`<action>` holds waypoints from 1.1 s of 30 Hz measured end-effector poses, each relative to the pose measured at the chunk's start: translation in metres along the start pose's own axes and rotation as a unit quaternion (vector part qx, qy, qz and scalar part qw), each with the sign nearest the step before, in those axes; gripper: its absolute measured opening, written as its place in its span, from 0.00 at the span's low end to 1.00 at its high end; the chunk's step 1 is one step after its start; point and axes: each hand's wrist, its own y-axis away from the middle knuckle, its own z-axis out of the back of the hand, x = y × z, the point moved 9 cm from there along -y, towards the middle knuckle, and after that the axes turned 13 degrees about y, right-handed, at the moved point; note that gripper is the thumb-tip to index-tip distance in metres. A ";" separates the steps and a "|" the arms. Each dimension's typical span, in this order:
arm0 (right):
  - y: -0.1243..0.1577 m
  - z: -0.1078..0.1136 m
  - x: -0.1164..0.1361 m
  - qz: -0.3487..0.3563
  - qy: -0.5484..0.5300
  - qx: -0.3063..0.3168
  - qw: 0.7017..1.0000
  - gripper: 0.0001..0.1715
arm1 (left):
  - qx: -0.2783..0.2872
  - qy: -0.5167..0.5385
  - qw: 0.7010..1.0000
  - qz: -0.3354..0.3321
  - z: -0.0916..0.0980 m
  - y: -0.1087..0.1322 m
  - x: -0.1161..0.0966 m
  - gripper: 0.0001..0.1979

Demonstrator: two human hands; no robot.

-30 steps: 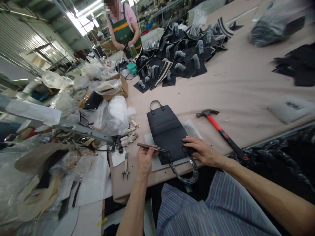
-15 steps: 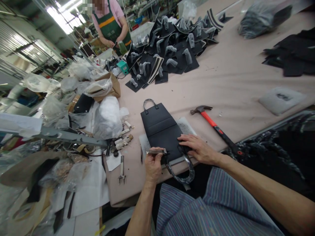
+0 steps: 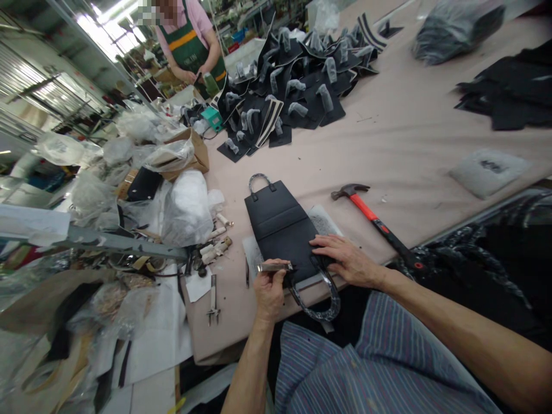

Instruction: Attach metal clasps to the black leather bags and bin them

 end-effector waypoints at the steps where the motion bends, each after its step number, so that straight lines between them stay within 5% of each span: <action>1: 0.000 0.000 0.000 0.001 0.001 0.000 1.000 0.35 | 0.005 -0.009 1.000 -0.009 -0.001 0.000 -0.001 0.08; 15: 0.001 0.001 0.001 -0.001 -0.004 -0.006 1.000 0.34 | 0.054 -0.163 0.974 -0.150 -0.022 0.009 -0.014 0.07; 28: 0.001 0.019 0.004 0.006 0.003 -0.034 0.999 0.30 | 0.062 -0.218 0.963 -0.144 -0.040 0.005 -0.015 0.08; 31: 0.013 0.056 -0.020 -0.089 0.102 -0.123 0.983 0.23 | 0.074 -0.223 0.961 -0.143 -0.044 0.005 -0.016 0.08; 33: 0.031 0.079 -0.047 -0.200 0.206 -0.147 0.946 0.21 | 0.078 -0.222 0.962 -0.140 -0.045 0.006 -0.016 0.08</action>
